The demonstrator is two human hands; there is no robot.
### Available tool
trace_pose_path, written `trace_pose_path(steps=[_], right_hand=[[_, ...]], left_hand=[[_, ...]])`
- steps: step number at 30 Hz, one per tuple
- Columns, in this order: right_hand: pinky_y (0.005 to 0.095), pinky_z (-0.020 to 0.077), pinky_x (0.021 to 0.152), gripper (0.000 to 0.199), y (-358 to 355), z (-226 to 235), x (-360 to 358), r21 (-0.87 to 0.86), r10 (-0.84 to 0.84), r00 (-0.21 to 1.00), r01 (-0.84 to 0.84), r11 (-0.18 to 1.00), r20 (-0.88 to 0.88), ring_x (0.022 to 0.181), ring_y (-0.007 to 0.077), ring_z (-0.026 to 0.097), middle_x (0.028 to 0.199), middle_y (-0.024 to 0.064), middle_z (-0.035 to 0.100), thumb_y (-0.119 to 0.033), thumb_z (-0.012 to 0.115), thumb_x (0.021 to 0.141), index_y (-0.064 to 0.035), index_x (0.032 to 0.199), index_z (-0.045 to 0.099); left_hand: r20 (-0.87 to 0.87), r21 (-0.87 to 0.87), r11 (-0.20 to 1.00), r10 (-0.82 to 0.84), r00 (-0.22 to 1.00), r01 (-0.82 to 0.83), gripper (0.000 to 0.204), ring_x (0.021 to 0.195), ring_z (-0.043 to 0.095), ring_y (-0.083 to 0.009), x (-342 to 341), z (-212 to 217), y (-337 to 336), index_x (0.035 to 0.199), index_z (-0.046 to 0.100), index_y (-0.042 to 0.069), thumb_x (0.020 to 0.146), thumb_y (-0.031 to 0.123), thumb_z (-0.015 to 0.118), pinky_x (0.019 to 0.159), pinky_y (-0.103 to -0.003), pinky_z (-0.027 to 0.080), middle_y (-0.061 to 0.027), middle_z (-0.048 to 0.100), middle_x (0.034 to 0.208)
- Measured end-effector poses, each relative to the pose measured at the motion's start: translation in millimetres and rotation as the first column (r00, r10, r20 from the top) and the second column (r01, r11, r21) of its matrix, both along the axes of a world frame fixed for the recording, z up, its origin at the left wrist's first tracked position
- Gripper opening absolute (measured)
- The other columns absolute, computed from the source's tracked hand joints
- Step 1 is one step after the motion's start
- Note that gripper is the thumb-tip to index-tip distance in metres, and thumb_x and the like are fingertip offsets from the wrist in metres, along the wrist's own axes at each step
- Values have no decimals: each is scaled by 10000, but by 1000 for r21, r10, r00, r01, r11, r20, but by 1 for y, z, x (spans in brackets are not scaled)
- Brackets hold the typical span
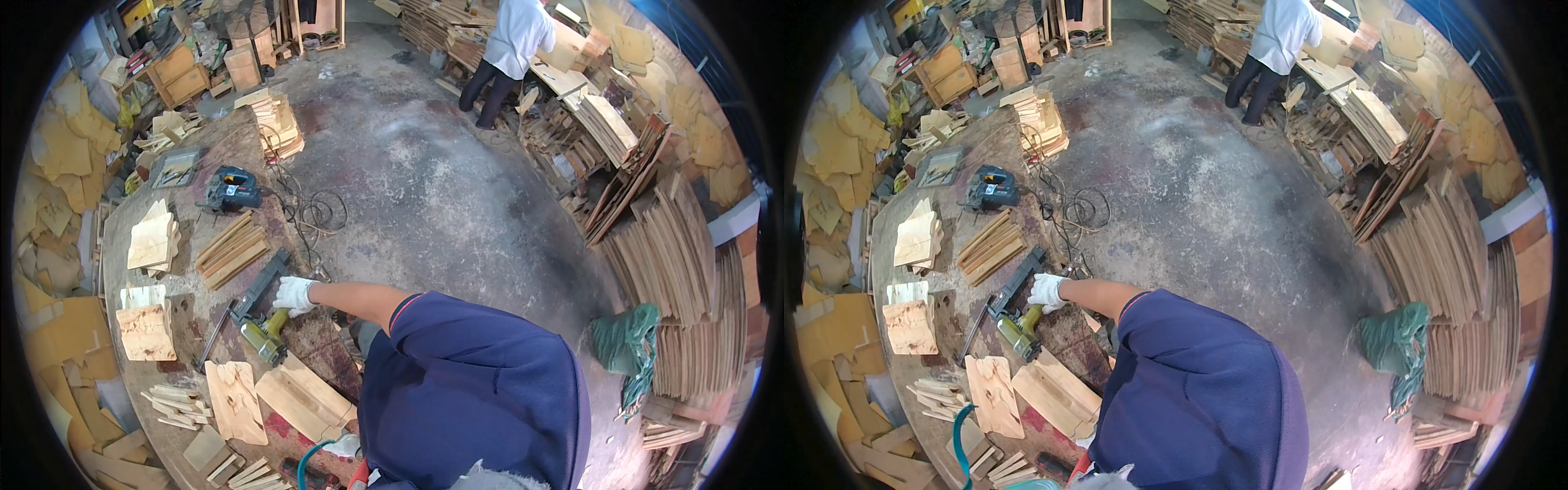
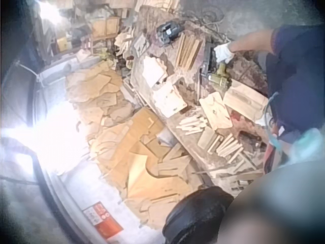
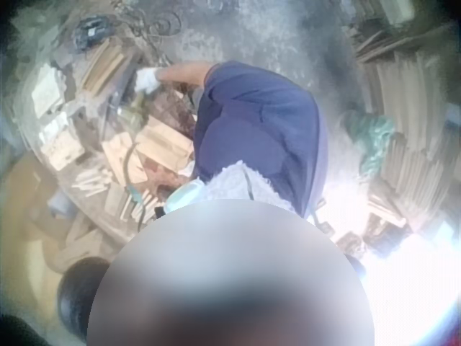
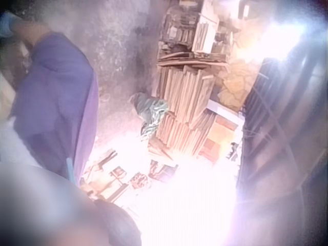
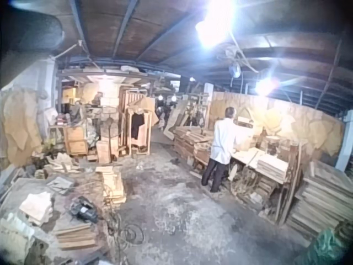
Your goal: The person assembles small wooden boxes by aligning pre-cut wooden pieces and securing them with a nail gun. They repeatedly pick up pieces, position them, and drive nails to join the components into box shapes.
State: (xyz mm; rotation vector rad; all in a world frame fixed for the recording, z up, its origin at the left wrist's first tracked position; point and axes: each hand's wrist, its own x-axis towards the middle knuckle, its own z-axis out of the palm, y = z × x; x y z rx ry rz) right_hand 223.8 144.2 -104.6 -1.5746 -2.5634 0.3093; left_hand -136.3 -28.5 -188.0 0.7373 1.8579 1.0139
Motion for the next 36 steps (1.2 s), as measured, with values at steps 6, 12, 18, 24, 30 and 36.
trace_pose_path(steps=[6, 12, 18, 24, 30, 36], right_hand=[[503, 376, 1054, 560, 5, 5, 6, -55, 0, 998, 3, 999, 56, 1108, 296, 633, 1103, 90, 684, -487, 717, 835, -161, 1280, 618], [465, 395, 1001, 575, 3, 11, 6, -39, 2, 998, 0, 999, 61, 1060, 283, 639, 1066, 90, 681, -473, 722, 835, -147, 1294, 608], [457, 405, 999, 558, 4, 17, 5, -97, 11, 993, 0, 995, 116, 1083, 285, 638, 1094, 85, 685, -471, 715, 841, -147, 1285, 621], [451, 401, 997, 596, 3, 20, 6, -63, 27, 994, -21, 998, 102, 1074, 283, 639, 1094, 91, 686, -483, 713, 844, -140, 1321, 609], [460, 396, 992, 553, 3, 14, 8, -56, 22, 997, -18, 998, 72, 1070, 282, 639, 1085, 85, 685, -468, 709, 856, -148, 1297, 613], [474, 396, 1008, 542, 3, 8, 7, -34, 15, 998, -13, 999, 53, 1062, 293, 638, 1073, 84, 682, -461, 725, 837, -157, 1272, 617]], left_hand=[[30, -19, 999, 46, 999, -45, 431, 1084, 605, -311, 0, 0, -2, 1246, 521, -13, 1023, 347, 441, 895, -440, 479, -199, 605, 1222], [54, -37, 996, 83, 995, -81, 430, 1061, 613, -308, -4, -2, -9, 1229, 525, -9, 1023, 359, 440, 872, -441, 485, -195, 611, 1202], [63, -47, 994, 98, 993, -95, 431, 1038, 621, -304, -12, -2, -16, 1212, 528, -5, 1023, 372, 438, 849, -442, 491, -191, 618, 1182], [70, -49, 994, 105, 992, -102, 432, 1015, 628, -301, -16, 0, -20, 1195, 531, -1, 1023, 384, 437, 827, -443, 497, -187, 624, 1162], [81, -57, 995, 87, 993, -82, 434, 993, 636, -297, -18, -1, -19, 1178, 534, 3, 1023, 397, 436, 804, -443, 503, -182, 631, 1142], [85, -67, 995, 77, 993, -71, 438, 970, 644, -294, -19, -2, -19, 1161, 538, 7, 1023, 409, 435, 781, -444, 508, -178, 637, 1122]])
